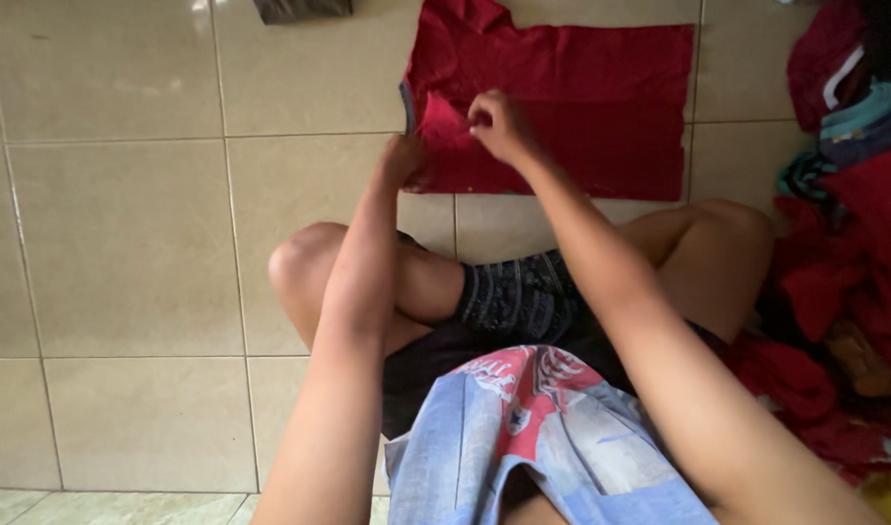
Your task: The person sits on a tiled floor and folds two t-shirts by hand. First, a dark brown t-shirt is smoothed, folded in half, then folded again into a compact rectangle and placed aside. Next, a red t-shirt is folded using the same method and set down.
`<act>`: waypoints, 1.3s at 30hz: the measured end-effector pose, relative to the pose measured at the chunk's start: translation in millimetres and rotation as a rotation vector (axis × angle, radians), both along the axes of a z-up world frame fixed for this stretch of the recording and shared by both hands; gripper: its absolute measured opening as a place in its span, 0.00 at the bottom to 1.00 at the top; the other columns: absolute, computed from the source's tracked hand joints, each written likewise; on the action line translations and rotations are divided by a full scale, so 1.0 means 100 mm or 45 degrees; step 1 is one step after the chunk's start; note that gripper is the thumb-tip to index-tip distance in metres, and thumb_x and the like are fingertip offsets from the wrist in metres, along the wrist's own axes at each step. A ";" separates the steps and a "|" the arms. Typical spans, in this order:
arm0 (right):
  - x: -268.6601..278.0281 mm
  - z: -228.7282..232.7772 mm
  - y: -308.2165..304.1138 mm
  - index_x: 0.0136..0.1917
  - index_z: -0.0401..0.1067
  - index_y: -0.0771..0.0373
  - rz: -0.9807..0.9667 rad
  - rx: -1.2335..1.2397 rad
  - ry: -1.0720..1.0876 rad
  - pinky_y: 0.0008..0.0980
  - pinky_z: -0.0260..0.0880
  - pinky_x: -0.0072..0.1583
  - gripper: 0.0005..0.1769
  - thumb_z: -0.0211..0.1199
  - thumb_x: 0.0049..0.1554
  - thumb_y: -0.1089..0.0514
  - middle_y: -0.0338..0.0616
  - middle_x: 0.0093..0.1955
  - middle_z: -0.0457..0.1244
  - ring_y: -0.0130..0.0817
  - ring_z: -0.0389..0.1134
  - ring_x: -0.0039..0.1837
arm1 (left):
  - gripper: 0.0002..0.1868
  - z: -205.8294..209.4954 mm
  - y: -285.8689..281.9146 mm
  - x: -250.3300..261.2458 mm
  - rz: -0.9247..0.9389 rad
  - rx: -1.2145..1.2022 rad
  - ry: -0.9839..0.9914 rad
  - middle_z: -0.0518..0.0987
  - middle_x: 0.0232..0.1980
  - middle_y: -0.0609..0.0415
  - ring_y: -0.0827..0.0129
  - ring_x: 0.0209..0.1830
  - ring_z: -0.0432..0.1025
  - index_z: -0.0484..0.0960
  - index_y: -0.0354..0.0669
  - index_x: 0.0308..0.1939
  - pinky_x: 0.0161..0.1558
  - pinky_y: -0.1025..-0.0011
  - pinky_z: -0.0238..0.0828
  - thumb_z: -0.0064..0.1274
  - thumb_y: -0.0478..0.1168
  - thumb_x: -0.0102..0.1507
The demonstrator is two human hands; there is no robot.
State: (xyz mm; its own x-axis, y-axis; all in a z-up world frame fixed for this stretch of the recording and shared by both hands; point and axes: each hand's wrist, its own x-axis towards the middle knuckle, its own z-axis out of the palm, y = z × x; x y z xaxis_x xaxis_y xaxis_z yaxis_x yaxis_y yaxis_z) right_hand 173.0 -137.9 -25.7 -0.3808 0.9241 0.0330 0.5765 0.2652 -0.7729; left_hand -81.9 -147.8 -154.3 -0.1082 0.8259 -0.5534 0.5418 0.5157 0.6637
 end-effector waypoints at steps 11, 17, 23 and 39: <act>0.11 0.13 -1.14 0.58 0.73 0.60 -0.268 0.133 -0.135 0.50 0.64 0.68 0.18 0.72 0.56 0.58 0.56 0.69 0.56 0.52 0.59 0.70 | 0.23 0.06 -0.02 0.02 0.032 -0.061 -0.071 0.87 0.45 0.32 0.53 0.41 0.84 0.81 0.24 0.47 0.35 0.54 0.83 0.62 0.47 0.63; 0.08 -0.24 -0.97 0.62 0.67 0.61 -0.612 -0.400 0.127 0.41 0.73 0.55 0.19 0.65 0.61 0.53 0.47 0.54 0.66 0.39 0.70 0.55 | 0.25 0.58 -0.10 0.09 0.026 0.362 0.180 0.84 0.48 0.41 0.50 0.48 0.80 0.78 0.41 0.50 0.45 0.57 0.79 0.66 0.38 0.50; 0.04 -0.59 -0.74 0.58 0.71 0.61 -0.621 -0.208 0.103 0.40 0.73 0.58 0.16 0.67 0.57 0.61 0.46 0.56 0.69 0.40 0.71 0.57 | 0.17 0.69 -0.22 0.12 -0.028 0.308 0.237 0.83 0.55 0.40 0.46 0.56 0.77 0.81 0.50 0.57 0.54 0.54 0.76 0.60 0.40 0.63; -0.04 -0.31 -0.82 0.66 0.68 0.60 -0.549 -0.243 0.095 0.43 0.69 0.67 0.19 0.60 0.61 0.64 0.50 0.68 0.65 0.44 0.68 0.69 | 0.33 1.07 -0.22 0.21 -0.238 0.390 0.199 0.78 0.59 0.33 0.39 0.61 0.72 0.71 0.47 0.70 0.59 0.52 0.71 0.47 0.32 0.58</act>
State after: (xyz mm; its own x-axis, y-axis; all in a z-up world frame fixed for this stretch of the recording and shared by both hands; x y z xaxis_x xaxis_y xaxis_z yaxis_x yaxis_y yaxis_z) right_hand 169.5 -219.7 -56.2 0.0353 0.9895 -0.1400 0.5436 -0.1366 -0.8281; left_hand -60.7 -170.3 -47.8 -0.0038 0.9637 -0.2669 0.7145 0.1893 0.6736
